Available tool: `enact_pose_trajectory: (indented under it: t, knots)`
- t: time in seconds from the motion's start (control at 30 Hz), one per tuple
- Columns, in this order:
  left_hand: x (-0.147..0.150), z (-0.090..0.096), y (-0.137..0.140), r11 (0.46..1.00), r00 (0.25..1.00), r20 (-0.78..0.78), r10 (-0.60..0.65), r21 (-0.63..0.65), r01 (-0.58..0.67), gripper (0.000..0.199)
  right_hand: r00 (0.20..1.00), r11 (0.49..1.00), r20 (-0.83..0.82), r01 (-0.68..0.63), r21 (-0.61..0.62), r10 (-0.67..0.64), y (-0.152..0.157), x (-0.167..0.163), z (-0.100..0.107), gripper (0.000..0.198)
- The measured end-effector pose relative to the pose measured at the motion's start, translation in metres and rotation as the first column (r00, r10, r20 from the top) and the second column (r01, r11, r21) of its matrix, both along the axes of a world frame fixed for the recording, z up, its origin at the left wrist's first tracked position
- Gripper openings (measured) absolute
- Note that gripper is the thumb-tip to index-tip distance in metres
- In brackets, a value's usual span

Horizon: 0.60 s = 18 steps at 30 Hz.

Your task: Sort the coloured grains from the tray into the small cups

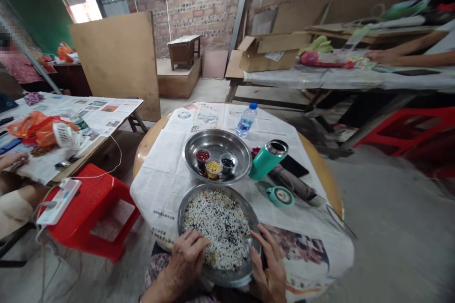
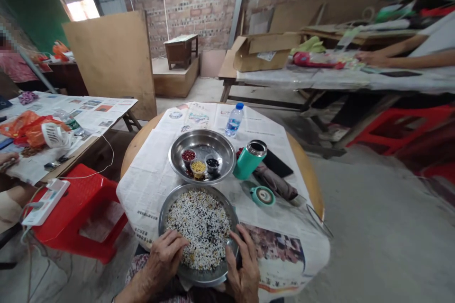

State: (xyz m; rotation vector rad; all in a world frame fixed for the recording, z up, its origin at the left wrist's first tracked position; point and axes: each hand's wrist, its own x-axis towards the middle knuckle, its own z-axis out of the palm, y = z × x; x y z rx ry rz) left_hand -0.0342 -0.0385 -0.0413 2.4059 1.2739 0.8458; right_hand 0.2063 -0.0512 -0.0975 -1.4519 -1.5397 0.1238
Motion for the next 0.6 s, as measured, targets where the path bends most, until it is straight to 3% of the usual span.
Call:
enact_pose_trajectory:
  t: [0.23, 0.6]
  knots:
    - [0.0030, 0.0067, 0.0024, 1.000, 0.999, -0.040, -0.015, 0.004, 0.015, 0.021, 0.998, 0.999, -0.060, 0.028, -0.027, -0.030, 0.0009, -0.0039, 0.0001, 0.030]
    - [0.0033, 0.0027, 0.0051, 0.997, 1.000, 0.015, -0.027, 0.069, 0.026, 0.019, 0.998, 0.998, -0.013, 0.059, -0.018, -0.059, 0.0047, -0.0061, 0.0003, 0.031]
